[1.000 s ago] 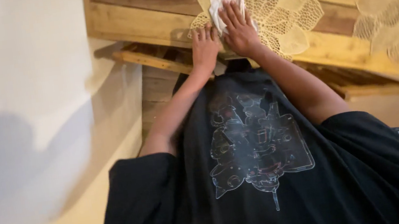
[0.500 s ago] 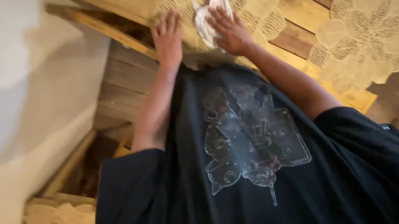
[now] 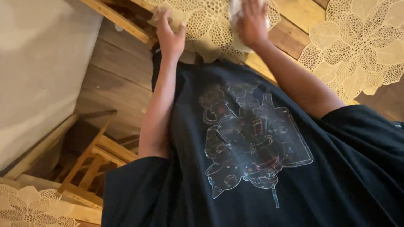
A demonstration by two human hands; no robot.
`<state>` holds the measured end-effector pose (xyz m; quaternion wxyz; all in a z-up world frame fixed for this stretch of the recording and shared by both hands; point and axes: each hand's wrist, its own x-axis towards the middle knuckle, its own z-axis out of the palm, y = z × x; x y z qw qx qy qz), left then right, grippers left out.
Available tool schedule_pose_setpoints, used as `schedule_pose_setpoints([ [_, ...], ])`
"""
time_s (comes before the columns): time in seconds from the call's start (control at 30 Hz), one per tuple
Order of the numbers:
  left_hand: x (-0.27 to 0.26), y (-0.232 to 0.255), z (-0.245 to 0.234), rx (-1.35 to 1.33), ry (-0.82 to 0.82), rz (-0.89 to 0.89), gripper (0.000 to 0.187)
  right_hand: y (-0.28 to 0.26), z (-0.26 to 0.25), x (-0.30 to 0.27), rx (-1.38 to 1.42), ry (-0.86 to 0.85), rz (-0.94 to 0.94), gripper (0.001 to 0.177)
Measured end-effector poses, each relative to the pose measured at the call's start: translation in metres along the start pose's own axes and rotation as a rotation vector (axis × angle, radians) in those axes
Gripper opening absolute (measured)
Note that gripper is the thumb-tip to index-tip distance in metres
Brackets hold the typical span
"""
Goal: Wiping down wooden tables and lace placemats in a restaurant.
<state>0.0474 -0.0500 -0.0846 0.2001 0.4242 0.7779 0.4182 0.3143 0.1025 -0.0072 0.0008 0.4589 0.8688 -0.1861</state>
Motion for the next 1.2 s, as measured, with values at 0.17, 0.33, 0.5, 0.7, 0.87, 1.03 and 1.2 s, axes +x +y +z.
schedule_pose_setpoints([
  [0.17,-0.005,0.0,-0.005,-0.084,0.014,-0.103,0.075,-0.057,0.009,-0.011,0.006,-0.077,-0.297,0.078],
  [0.33,0.011,-0.009,-0.011,-0.229,-0.004,-0.212,0.092,-0.101,-0.007,0.0,0.156,-0.173,-0.485,0.077],
  [0.5,0.025,0.006,-0.028,-0.366,0.023,-0.29,0.099,-0.12,-0.002,0.018,0.155,-0.135,-0.352,0.069],
  [0.7,0.023,-0.039,0.002,-0.677,0.008,-0.498,0.113,-0.147,-0.004,0.031,0.176,-0.082,-0.224,0.07],
  [0.87,0.034,-0.019,-0.005,-0.706,0.043,-0.549,0.113,-0.146,-0.001,0.04,0.171,-0.086,-0.19,0.07],
  [1.03,0.025,0.01,-0.03,-0.757,0.013,-0.611,0.099,-0.131,0.0,0.036,0.274,-0.073,-0.234,0.063],
  [1.2,0.01,0.078,-0.048,-0.847,-0.032,-0.756,0.08,-0.159,-0.081,0.02,0.963,-0.447,0.275,0.056],
])
